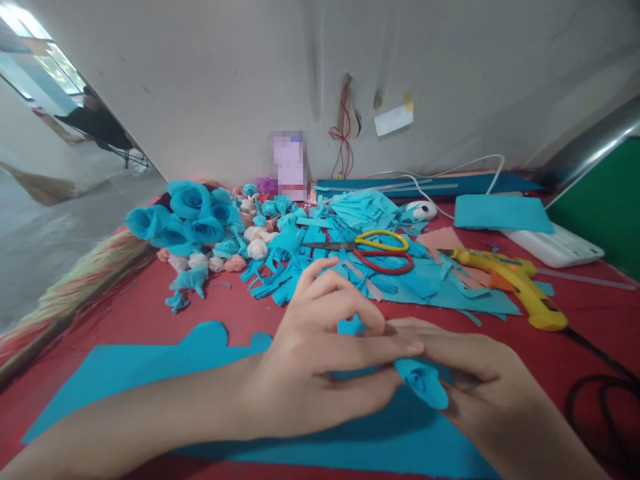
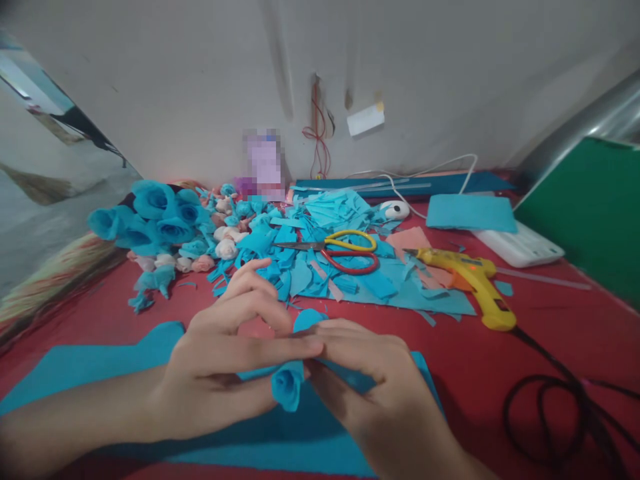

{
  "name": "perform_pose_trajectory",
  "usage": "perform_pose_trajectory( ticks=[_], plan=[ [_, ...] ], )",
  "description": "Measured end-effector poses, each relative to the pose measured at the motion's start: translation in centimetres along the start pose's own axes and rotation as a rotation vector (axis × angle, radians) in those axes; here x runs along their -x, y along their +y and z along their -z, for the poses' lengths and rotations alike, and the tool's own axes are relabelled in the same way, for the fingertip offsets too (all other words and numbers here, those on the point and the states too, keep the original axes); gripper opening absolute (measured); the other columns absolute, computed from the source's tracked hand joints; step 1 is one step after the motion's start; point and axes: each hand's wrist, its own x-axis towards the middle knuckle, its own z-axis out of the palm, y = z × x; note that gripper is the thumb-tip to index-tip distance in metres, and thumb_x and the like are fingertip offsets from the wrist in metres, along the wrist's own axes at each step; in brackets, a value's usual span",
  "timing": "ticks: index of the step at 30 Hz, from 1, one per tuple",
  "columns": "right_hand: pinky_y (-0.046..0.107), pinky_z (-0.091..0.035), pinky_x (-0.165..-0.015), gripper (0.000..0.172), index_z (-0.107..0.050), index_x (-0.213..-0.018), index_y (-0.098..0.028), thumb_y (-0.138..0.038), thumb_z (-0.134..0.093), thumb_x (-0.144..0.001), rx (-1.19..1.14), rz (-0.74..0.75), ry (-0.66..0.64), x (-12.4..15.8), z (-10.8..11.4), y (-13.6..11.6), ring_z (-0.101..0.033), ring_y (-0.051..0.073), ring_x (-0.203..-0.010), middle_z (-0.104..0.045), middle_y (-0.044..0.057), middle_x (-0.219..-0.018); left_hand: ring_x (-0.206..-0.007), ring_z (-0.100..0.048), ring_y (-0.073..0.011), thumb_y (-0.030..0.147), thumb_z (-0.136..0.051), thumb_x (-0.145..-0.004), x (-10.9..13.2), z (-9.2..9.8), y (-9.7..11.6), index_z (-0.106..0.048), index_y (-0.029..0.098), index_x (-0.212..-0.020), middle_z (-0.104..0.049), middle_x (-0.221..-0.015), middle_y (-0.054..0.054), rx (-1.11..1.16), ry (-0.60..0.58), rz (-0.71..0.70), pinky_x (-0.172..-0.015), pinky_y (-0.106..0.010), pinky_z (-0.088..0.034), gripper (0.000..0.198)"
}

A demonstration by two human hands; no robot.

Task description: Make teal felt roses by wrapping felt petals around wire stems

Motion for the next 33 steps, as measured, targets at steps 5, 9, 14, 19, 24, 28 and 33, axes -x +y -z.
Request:
perform_pose_trajectory(
  ticks=[5, 9, 14, 19, 24, 28, 33],
  plan=[
    [0.006, -0.051, -0.060, 0.049, -0.069, -0.091, -0.047, -0.005, -0.059, -0.068, 0.005, 0.029, -0.014, -0.08, 0.01, 0.13, -0.066, 0.007, -0.061, -0.072, -0.016, -0.079, -0.066, -0.050, -0.0121, 0.012, -0.060, -0.075, -0.16, -0.04, -0.16, -0.072, 0.016, -0.081, -0.061, -0.064, -0.001, 0.012, -0.015, -0.020, -0.083, -0.039, -0.039, 0.014],
    [0.007, -0.051, -0.061, 0.044, -0.067, -0.094, -0.049, -0.010, -0.061, -0.073, 0.020, 0.050, -0.011, -0.04, 0.13, 0.26, -0.065, 0.007, -0.059, -0.072, -0.014, -0.077, -0.068, -0.050, -0.0123, 0.012, -0.057, -0.078, -0.27, -0.07, -0.08, -0.072, 0.014, -0.082, -0.061, -0.066, -0.002, 0.032, -0.013, -0.003, -0.082, -0.039, -0.039, 0.015],
    [0.007, -0.051, -0.059, 0.030, -0.074, -0.085, -0.036, -0.011, -0.063, -0.074, 0.075, 0.061, -0.045, 0.04, 0.57, 0.04, -0.065, 0.009, -0.058, -0.070, -0.008, -0.063, -0.069, -0.052, -0.0108, 0.016, -0.059, -0.079, -0.29, 0.15, 0.08, -0.070, 0.011, -0.089, -0.061, -0.068, -0.002, 0.062, -0.044, 0.018, -0.083, -0.035, -0.039, 0.016],
    [0.008, -0.051, -0.063, 0.031, -0.074, -0.079, -0.033, -0.007, -0.059, -0.072, 0.109, 0.083, -0.048, 0.28, 0.58, 0.19, -0.066, 0.009, -0.061, -0.068, -0.008, -0.059, -0.072, -0.052, -0.0111, 0.021, -0.064, -0.077, -0.06, 0.24, 0.18, -0.068, 0.011, -0.093, -0.060, -0.072, -0.002, 0.051, -0.043, 0.004, -0.089, -0.035, -0.036, 0.019],
    [0.007, -0.051, -0.065, 0.044, -0.070, -0.092, -0.042, -0.005, -0.060, -0.069, 0.089, 0.082, -0.051, 0.10, 0.31, 0.39, -0.067, 0.008, -0.065, -0.072, -0.012, -0.073, -0.073, -0.050, -0.0113, 0.014, -0.057, -0.080, -0.02, 0.47, 0.21, -0.069, 0.013, -0.090, -0.060, -0.070, -0.001, 0.025, -0.058, -0.023, -0.088, -0.033, -0.036, 0.016],
    [0.008, -0.052, -0.067, 0.054, -0.066, -0.097, -0.049, -0.004, -0.061, -0.067, 0.068, 0.089, -0.027, -0.13, 0.16, 0.08, -0.068, 0.008, -0.066, -0.072, -0.015, -0.082, -0.072, -0.049, -0.0113, 0.014, -0.054, -0.082, -0.03, 0.52, 0.13, -0.069, 0.014, -0.091, -0.061, -0.071, -0.001, 0.009, -0.060, -0.025, -0.088, -0.033, -0.035, 0.017],
    [0.010, -0.053, -0.064, 0.056, -0.063, -0.102, -0.051, -0.005, -0.059, -0.071, 0.072, 0.125, -0.034, -0.02, 0.17, 0.13, -0.066, 0.008, -0.065, -0.072, -0.015, -0.084, -0.074, -0.050, -0.0107, 0.015, -0.054, -0.083, 0.10, 0.47, -0.09, -0.068, 0.016, -0.090, -0.062, -0.071, 0.000, 0.000, -0.059, -0.026, -0.091, -0.032, -0.033, 0.016]
  ],
)
